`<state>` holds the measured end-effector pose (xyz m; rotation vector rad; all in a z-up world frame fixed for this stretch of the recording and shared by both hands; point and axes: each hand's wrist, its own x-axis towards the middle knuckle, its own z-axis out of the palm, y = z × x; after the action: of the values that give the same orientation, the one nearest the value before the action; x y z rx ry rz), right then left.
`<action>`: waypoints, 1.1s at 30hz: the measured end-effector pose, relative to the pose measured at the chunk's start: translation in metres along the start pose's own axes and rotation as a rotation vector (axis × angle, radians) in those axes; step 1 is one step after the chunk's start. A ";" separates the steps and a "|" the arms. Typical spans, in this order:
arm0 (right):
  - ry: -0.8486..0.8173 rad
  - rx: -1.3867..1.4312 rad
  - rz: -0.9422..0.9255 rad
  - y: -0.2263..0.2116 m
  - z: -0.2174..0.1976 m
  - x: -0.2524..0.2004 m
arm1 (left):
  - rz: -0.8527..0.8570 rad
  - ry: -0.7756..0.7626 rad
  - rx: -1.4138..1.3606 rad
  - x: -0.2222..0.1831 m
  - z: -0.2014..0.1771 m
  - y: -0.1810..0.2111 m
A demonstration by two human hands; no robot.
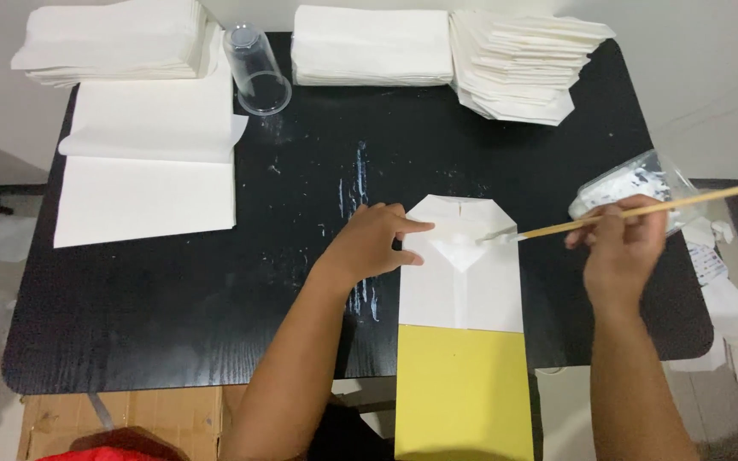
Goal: Assembling paper bags by folding paper sheets and applying glue with a brush.
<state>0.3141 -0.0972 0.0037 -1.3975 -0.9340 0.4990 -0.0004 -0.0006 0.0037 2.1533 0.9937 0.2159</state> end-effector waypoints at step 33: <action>-0.465 -0.593 -0.573 -0.008 -0.022 0.039 | 0.357 0.185 0.199 0.014 0.022 0.002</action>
<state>0.3517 -0.0815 0.0231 -1.4572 -1.9024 0.0986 0.0198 -0.0044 -0.0125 2.5224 0.7479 0.5140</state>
